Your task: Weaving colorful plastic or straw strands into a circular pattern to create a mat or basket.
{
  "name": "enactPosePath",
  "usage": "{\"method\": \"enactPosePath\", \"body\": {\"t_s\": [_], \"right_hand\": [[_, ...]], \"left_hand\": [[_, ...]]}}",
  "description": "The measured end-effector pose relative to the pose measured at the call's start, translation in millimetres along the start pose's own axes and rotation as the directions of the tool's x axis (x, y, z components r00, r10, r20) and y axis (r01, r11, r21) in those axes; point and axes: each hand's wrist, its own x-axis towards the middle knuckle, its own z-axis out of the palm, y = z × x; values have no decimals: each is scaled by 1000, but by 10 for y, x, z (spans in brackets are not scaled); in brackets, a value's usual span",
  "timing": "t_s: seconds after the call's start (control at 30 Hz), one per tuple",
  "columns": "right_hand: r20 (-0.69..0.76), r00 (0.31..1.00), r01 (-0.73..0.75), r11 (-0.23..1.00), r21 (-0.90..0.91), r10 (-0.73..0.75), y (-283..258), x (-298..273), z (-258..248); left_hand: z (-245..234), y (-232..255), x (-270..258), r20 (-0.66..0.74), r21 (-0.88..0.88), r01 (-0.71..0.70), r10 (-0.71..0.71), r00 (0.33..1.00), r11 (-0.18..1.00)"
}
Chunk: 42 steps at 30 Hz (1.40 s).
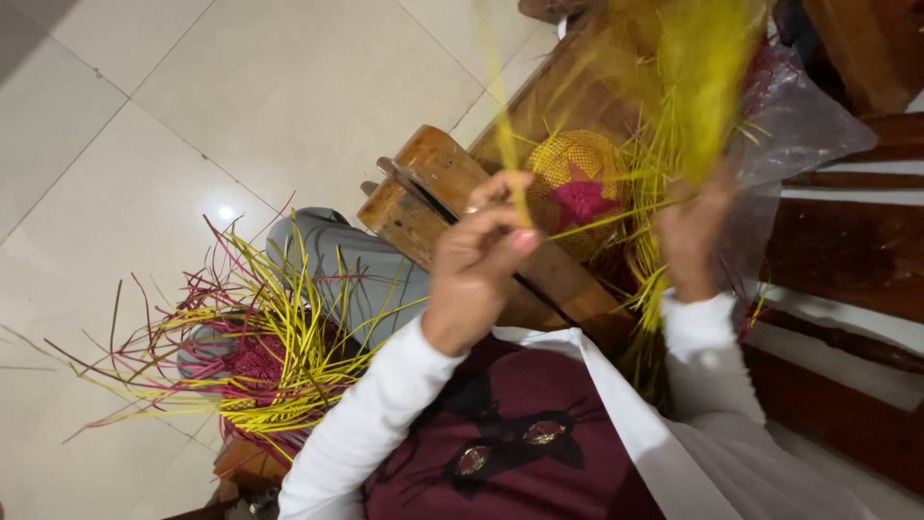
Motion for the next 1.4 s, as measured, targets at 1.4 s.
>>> {"method": "enactPosePath", "body": {"t_s": [1.4], "right_hand": [[946, 227, 709, 706, 4, -233, -1085, 76, 2817]], "left_hand": [[-2083, 359, -2863, -713, 701, 609, 359, 602, 370]]}}
